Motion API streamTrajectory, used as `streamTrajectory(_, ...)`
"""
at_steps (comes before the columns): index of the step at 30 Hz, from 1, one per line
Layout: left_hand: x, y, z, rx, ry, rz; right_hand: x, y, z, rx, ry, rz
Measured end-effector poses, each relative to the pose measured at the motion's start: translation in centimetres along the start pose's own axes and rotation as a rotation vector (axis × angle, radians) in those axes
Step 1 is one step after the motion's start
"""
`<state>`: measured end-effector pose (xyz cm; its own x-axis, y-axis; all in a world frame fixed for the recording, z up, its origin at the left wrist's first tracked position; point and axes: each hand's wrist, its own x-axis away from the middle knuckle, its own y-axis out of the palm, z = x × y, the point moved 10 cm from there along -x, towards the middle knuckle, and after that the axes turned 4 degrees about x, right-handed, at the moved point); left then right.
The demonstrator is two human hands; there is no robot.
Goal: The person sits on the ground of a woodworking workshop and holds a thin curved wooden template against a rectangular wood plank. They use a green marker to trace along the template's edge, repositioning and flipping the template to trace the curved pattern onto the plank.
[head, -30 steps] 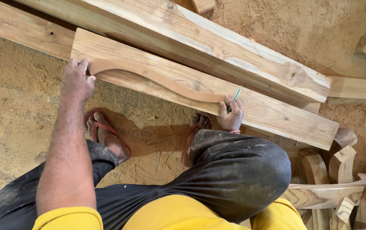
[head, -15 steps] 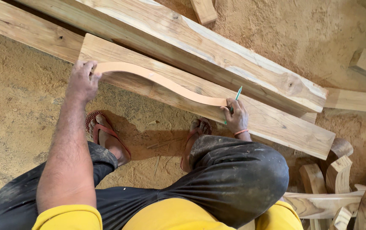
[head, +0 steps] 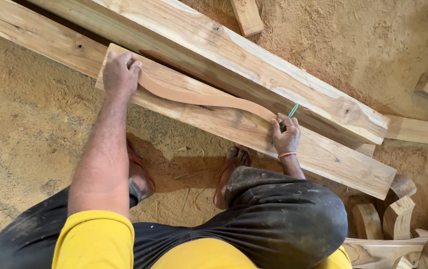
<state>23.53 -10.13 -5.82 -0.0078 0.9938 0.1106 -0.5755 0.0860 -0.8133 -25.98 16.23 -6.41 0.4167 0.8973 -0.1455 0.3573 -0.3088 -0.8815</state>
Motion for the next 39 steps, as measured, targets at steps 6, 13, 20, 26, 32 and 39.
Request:
streamTrajectory(6,-0.2,0.2,-1.2,0.123,0.065,0.016,0.6,0.3,-1.5,0.010,-0.087,-0.020)
streamTrajectory(13,-1.3,1.0,-1.7,0.211,0.035,-0.078,1.2,0.6,-1.0,-0.057,-0.094,0.049)
streamTrajectory(20,-1.4,1.5,-2.1,0.212,0.064,-0.103,1.2,0.7,-0.3,-0.052,-0.052,0.046)
streamTrajectory(26,-1.2,1.3,-2.1,0.225,0.087,-0.065,1.2,0.8,-0.4,-0.052,-0.054,0.037)
streamTrajectory(32,-0.9,1.2,-1.9,0.228,0.111,-0.052,1.4,0.7,-0.3,-0.061,-0.056,0.042)
streamTrajectory(39,-0.7,1.3,-2.4,0.307,0.082,-0.034,1.4,0.7,-0.2,-0.072,-0.064,0.047)
